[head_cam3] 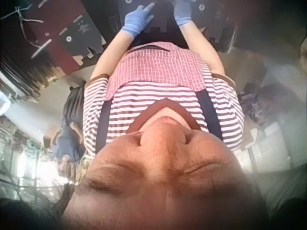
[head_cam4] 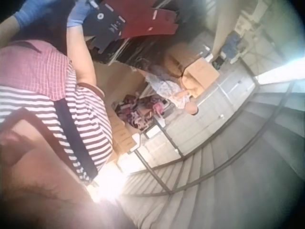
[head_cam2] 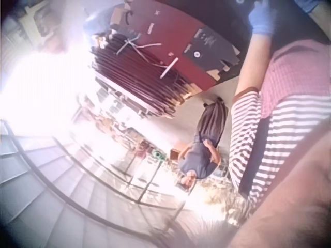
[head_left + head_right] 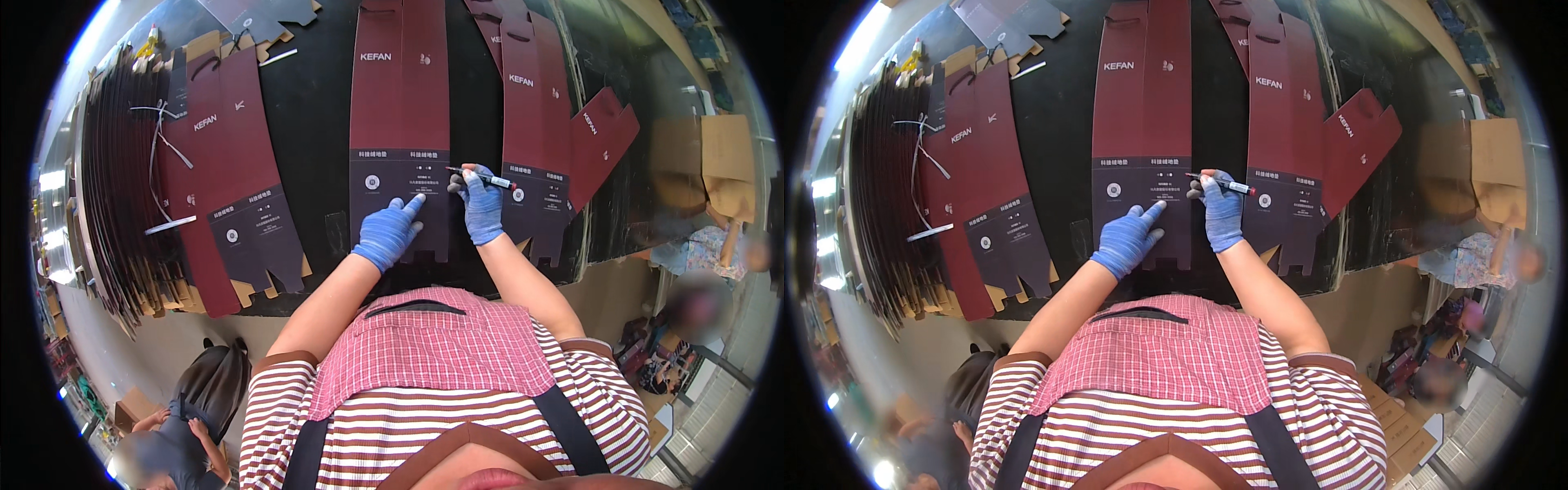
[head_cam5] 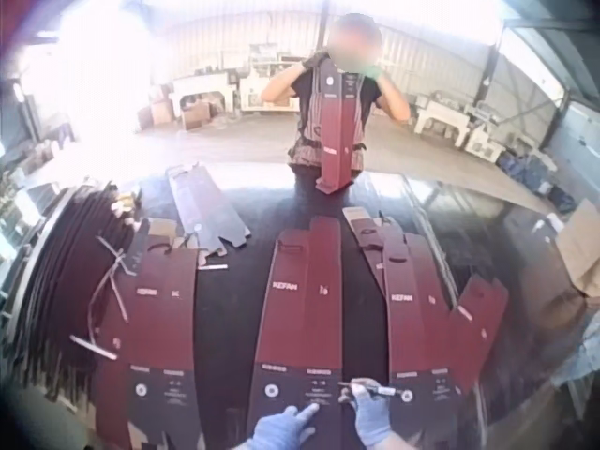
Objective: The person repeatedly picks up maroon cardboard pieces from a stack, writes on them with a red marker, and places them on a separate pile. The task is performed continuously throughout the clip.
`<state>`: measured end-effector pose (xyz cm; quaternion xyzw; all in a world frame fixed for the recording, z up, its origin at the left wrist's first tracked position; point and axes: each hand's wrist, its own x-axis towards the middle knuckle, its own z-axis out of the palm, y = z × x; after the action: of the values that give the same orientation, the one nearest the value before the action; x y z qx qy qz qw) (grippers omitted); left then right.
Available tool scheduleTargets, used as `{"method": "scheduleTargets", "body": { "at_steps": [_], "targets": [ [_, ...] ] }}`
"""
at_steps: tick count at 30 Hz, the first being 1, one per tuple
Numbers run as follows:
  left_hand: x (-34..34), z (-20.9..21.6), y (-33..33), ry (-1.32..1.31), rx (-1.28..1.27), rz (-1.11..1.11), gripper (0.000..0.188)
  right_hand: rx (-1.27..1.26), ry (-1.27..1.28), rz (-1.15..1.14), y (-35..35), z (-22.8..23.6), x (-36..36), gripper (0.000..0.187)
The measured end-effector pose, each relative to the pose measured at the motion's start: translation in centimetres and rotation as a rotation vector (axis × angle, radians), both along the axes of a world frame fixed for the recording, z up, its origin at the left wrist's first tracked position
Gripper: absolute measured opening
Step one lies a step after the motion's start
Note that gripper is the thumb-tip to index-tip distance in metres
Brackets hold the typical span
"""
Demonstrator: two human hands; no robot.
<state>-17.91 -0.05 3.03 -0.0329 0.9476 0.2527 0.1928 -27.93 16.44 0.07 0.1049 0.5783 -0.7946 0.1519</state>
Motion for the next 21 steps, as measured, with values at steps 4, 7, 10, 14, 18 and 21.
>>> {"method": "scheduleTargets", "body": {
  "at_steps": [4, 7, 10, 14, 18, 21],
  "targets": [
    [-0.2, -0.2, -0.2, -0.049, 0.005, 0.007, 0.053, 0.201, 0.220, 0.163, -0.2, -0.5, -0.2, 0.014],
    [-0.3, -0.5, -0.2, -0.061, 0.011, 0.008, 0.053, 0.343, 0.315, 0.290, -0.1, -1.2, -0.3, 0.015],
    [-0.3, -0.5, -0.3, -0.054, 0.014, 0.003, 0.053, 0.401, 0.380, 0.339, -0.5, -1.4, -0.4, 0.016],
    [-0.3, -0.6, -0.3, -0.047, 0.006, 0.000, 0.054, 0.490, 0.405, 0.358, -0.9, -1.4, -0.8, 0.015],
    [-0.4, -0.7, -0.3, -0.051, 0.005, 0.001, 0.054, 0.539, 0.428, 0.365, -0.9, -1.8, -1.1, 0.015],
    [-0.2, -0.9, -0.3, -0.036, 0.011, 0.006, 0.053, 0.578, 0.458, 0.371, -1.1, -1.8, -1.1, 0.015]
  ]
}}
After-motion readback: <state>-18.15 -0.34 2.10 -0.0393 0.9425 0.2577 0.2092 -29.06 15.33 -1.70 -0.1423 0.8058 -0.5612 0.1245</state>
